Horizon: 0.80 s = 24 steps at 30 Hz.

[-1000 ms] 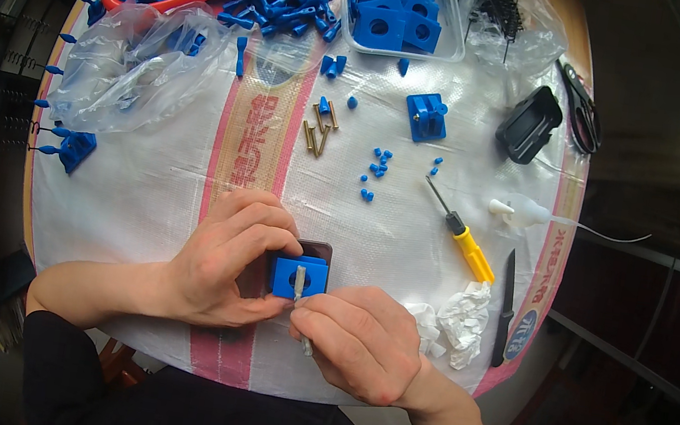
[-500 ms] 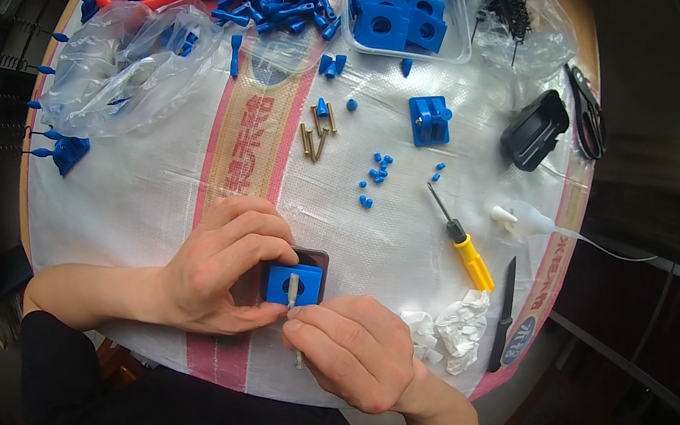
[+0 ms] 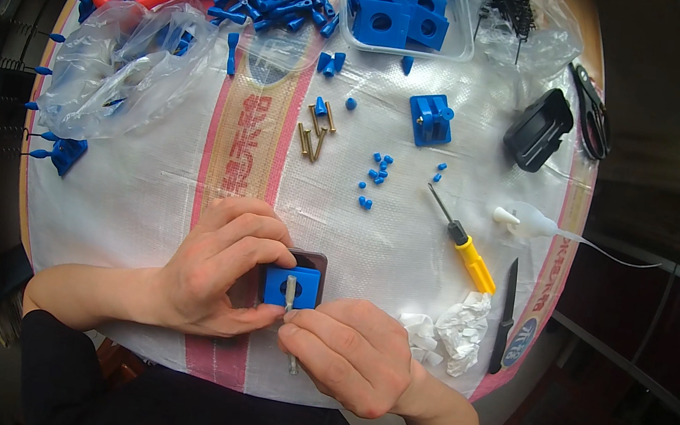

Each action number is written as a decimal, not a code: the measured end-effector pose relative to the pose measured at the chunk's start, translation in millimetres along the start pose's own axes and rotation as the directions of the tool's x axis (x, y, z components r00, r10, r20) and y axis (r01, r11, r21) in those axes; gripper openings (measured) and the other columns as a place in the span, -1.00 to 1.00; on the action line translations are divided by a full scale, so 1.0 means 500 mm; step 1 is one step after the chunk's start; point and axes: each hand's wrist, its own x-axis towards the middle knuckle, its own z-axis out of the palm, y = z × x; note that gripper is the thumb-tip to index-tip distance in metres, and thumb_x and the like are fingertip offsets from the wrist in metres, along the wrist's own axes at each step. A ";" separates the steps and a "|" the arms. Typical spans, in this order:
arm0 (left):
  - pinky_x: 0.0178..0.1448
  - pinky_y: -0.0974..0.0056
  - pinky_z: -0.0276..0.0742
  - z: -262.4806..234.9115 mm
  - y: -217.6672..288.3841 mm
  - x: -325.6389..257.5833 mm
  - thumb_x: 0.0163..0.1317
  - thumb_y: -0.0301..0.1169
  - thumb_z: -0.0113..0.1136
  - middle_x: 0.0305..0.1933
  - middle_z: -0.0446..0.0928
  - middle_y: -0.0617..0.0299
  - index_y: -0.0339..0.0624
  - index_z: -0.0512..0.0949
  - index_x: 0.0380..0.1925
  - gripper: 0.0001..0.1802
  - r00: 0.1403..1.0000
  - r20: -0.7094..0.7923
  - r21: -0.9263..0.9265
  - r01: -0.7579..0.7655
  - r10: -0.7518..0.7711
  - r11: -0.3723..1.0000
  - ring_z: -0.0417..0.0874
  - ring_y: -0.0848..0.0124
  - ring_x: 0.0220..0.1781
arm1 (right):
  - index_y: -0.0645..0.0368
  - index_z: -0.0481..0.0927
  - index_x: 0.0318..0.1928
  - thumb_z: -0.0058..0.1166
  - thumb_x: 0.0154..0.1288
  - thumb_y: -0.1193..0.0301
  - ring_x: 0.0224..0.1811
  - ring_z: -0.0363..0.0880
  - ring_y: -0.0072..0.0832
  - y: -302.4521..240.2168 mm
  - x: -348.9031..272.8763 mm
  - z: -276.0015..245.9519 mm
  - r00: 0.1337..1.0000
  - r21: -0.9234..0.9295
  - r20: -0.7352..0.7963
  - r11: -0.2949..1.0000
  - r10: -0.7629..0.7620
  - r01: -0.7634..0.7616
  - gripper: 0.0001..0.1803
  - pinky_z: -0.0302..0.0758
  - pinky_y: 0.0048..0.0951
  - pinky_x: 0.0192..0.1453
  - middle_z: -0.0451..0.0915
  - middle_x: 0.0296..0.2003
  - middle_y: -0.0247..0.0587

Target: Assembling blue plastic housing components using a screwdriver, glue, and a metal tool.

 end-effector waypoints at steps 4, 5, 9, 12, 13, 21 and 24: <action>0.24 0.00 0.44 0.003 -0.002 -0.001 -0.14 -0.45 0.58 0.00 0.59 0.08 -0.20 0.58 -0.04 -0.42 1.000 -0.008 -0.008 -0.001 0.001 1.000 0.58 0.04 0.15 | 0.35 0.72 -0.13 0.43 0.10 0.60 -0.31 0.74 -0.26 0.006 -0.002 0.006 0.999 -0.001 -0.030 0.999 -0.039 0.039 -0.71 0.68 -0.37 -0.29 0.73 -0.24 -0.07; 0.24 0.00 0.44 0.003 -0.002 -0.002 -0.14 -0.45 0.58 0.00 0.59 0.08 -0.20 0.58 -0.04 -0.42 1.000 -0.010 -0.012 -0.001 0.001 1.000 0.58 0.04 0.15 | 0.35 0.72 -0.13 0.43 0.09 0.60 -0.30 0.74 -0.27 0.006 -0.002 0.007 0.999 -0.003 -0.028 0.999 -0.040 0.040 -0.71 0.68 -0.37 -0.29 0.73 -0.24 -0.07; 0.25 -0.01 0.44 0.001 -0.002 -0.003 -0.14 -0.45 0.59 0.01 0.59 0.08 -0.21 0.58 -0.04 -0.42 1.000 -0.006 -0.010 0.001 -0.001 1.000 0.58 0.04 0.16 | 0.34 0.72 -0.13 0.43 0.09 0.60 -0.30 0.74 -0.27 0.006 0.000 0.007 0.999 -0.001 -0.020 0.999 -0.034 0.034 -0.71 0.68 -0.38 -0.29 0.73 -0.23 -0.08; 0.25 -0.01 0.44 0.002 -0.002 -0.002 -0.14 -0.45 0.58 0.01 0.59 0.08 -0.21 0.59 -0.04 -0.42 1.000 -0.004 -0.010 -0.002 0.002 1.000 0.58 0.03 0.17 | 0.34 0.72 -0.12 0.43 0.09 0.60 -0.30 0.73 -0.27 0.005 0.000 0.007 0.999 -0.010 -0.016 0.999 -0.032 0.032 -0.70 0.68 -0.37 -0.28 0.73 -0.23 -0.08; 0.25 -0.01 0.44 0.001 -0.002 -0.002 -0.14 -0.45 0.58 0.01 0.59 0.08 -0.21 0.59 -0.04 -0.43 1.000 -0.004 -0.009 -0.002 0.001 1.000 0.58 0.03 0.17 | 0.34 0.72 -0.12 0.43 0.09 0.60 -0.30 0.73 -0.27 0.005 0.001 0.007 0.999 -0.008 -0.014 0.999 -0.033 0.033 -0.70 0.68 -0.37 -0.28 0.73 -0.23 -0.08; 0.20 0.03 0.37 0.003 0.000 -0.003 -0.11 -0.38 0.60 0.03 0.56 0.13 -0.17 0.58 -0.05 -0.43 1.000 -0.007 -0.023 0.012 -0.012 1.000 0.55 0.10 0.20 | 0.36 0.71 -0.11 0.41 0.09 0.60 -0.31 0.73 -0.27 0.004 0.001 0.007 0.999 -0.004 -0.006 0.999 -0.046 0.045 -0.69 0.67 -0.37 -0.30 0.73 -0.23 -0.07; 0.22 0.01 0.40 0.002 -0.001 -0.003 -0.12 -0.40 0.59 0.02 0.57 0.11 -0.18 0.58 -0.04 -0.43 1.000 -0.003 -0.015 0.009 -0.009 1.000 0.56 0.08 0.19 | 0.36 0.71 -0.11 0.40 0.08 0.60 -0.31 0.73 -0.27 0.005 0.001 0.007 0.999 -0.005 -0.006 0.999 -0.050 0.050 -0.69 0.67 -0.37 -0.30 0.73 -0.24 -0.07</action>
